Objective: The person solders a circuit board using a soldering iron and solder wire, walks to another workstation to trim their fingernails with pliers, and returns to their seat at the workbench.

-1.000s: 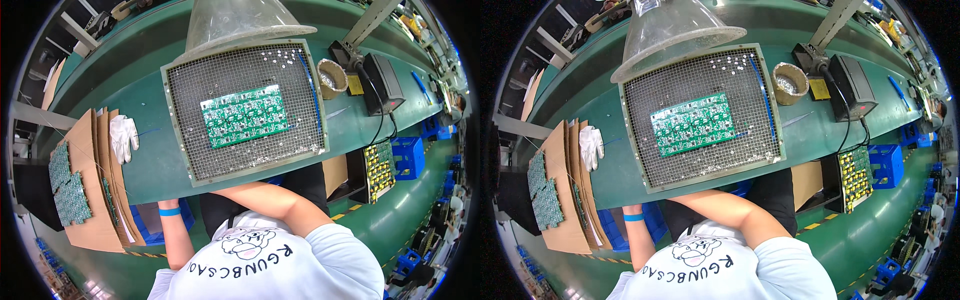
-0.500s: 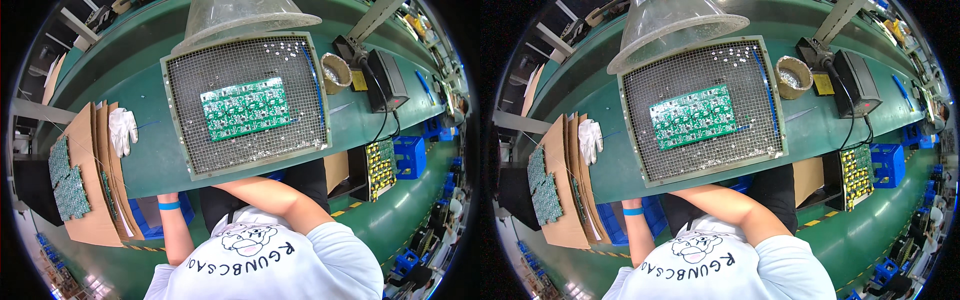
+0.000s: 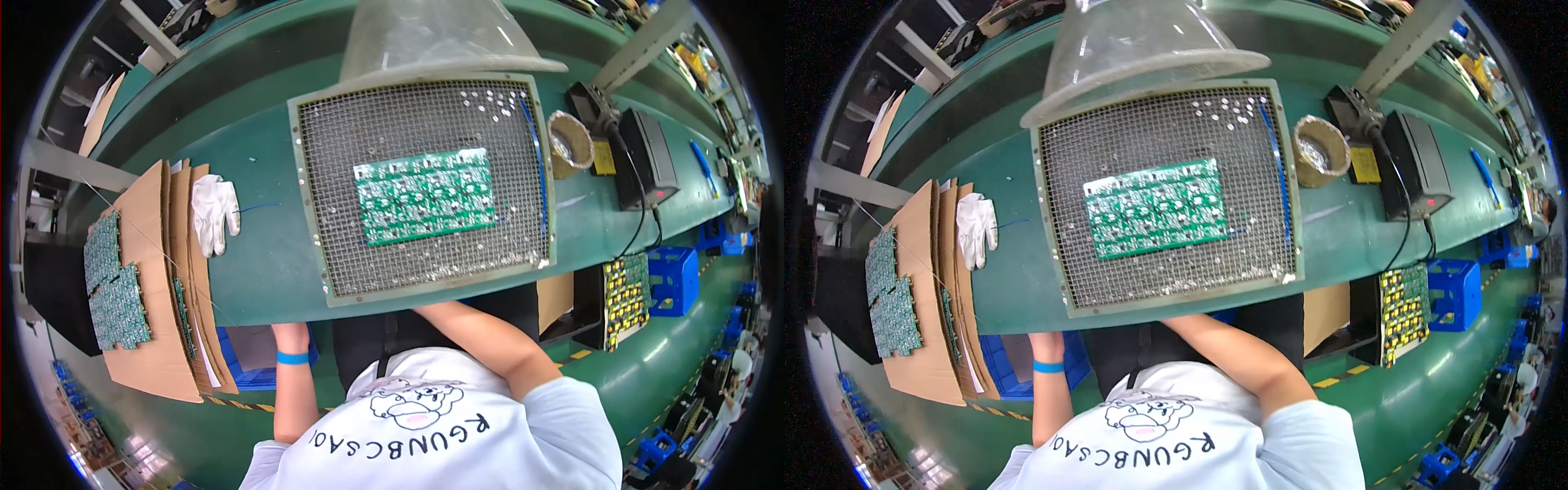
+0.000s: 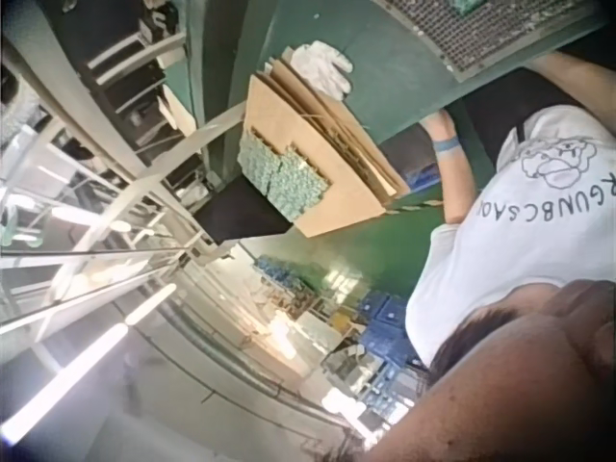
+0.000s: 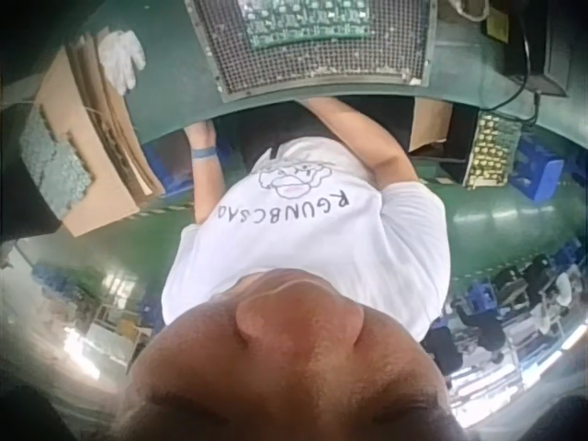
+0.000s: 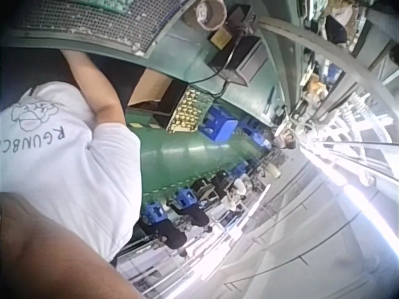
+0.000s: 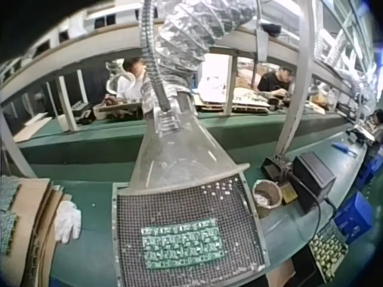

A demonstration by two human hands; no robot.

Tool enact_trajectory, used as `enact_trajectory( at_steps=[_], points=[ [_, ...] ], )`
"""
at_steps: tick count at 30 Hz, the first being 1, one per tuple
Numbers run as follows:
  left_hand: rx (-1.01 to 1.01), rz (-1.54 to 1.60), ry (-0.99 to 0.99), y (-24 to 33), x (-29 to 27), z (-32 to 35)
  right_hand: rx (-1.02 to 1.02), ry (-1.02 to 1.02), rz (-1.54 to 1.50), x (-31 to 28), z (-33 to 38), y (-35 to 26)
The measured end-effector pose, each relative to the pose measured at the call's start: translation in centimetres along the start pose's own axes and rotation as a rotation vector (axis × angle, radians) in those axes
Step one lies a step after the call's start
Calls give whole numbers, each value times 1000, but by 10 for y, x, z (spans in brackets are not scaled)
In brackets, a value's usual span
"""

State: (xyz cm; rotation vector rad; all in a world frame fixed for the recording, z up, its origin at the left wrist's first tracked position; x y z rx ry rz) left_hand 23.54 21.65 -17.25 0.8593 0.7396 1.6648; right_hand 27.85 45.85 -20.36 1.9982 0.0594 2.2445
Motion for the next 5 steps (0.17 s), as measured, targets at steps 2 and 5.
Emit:
enact_trajectory(
  at_steps=[2, 5],
  points=[
    [58, -40, 42, -9, 9, 14, -271, 237, 524, 5, 13, -59],
    [152, -129, 124, -28, 17, 29, -500, 276, 540, 17, 23, -130]
  ],
)
Point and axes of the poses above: each hand's wrist, its own z-axis away from the middle knuckle, its own x-axis out of the palm, y = z × x, the point moved 5 cm from there along -z, towards the middle knuckle, and after that the axes turned 15 degrees about -x, right-handed, at the moved point
